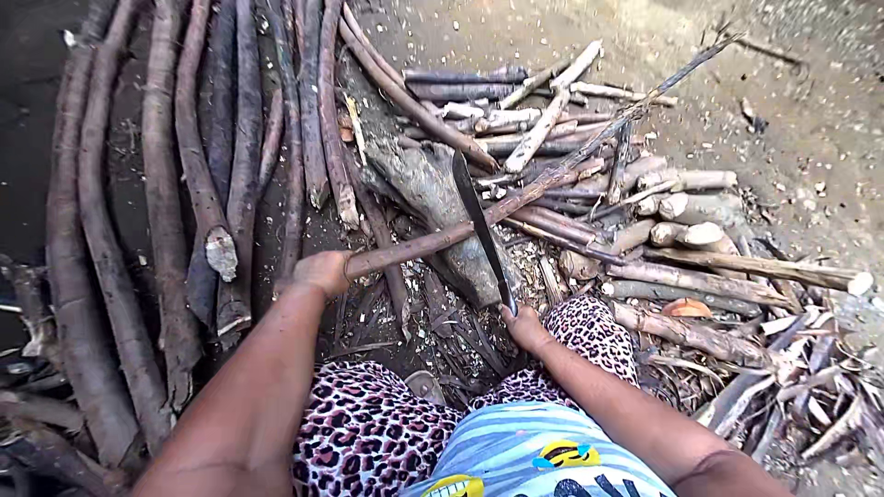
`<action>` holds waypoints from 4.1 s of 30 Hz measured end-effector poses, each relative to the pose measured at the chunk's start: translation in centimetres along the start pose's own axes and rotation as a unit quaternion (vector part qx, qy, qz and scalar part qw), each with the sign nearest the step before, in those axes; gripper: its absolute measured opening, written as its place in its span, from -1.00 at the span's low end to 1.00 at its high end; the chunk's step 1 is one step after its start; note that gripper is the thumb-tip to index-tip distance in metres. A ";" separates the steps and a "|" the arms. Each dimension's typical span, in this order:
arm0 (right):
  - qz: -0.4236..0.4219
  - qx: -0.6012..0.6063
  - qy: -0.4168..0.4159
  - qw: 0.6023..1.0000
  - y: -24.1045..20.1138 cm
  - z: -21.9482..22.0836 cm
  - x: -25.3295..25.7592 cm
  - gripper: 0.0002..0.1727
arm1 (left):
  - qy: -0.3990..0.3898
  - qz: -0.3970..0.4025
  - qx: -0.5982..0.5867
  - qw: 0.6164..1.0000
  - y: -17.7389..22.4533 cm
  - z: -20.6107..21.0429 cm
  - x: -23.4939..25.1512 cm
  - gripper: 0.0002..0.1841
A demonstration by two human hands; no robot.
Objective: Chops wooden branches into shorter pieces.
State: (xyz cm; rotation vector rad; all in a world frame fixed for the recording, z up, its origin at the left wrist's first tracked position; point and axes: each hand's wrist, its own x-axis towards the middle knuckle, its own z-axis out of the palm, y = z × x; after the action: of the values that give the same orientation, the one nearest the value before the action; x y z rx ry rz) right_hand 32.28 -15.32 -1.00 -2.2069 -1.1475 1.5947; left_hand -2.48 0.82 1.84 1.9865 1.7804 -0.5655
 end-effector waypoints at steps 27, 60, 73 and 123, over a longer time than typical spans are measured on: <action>0.006 0.240 -0.088 0.967 -2.9 -6.3 -7.1 -0.73 | 0.018 -0.045 0.037 0.998 2.2 0.2 -1.1 -0.53; -0.300 -0.046 0.257 0.918 -2.8 -0.7 -4.2 -0.54 | -0.093 -0.007 0.030 0.995 0.6 -2.6 3.0 -0.68; -0.096 0.211 0.038 0.972 -6.0 -4.3 -7.7 -0.60 | 0.016 -0.053 0.081 0.995 3.2 -3.2 -0.9 -0.71; -0.555 0.279 0.324 0.714 -14.8 -12.4 -8.9 -0.55 | -0.117 -0.066 0.019 0.991 -0.4 1.0 4.8 -0.47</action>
State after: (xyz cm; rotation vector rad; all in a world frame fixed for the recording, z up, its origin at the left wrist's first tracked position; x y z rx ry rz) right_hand 34.94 -7.82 18.66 -1.0356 -1.1332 0.4437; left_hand -2.47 4.27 -1.64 1.7517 1.7743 -0.8433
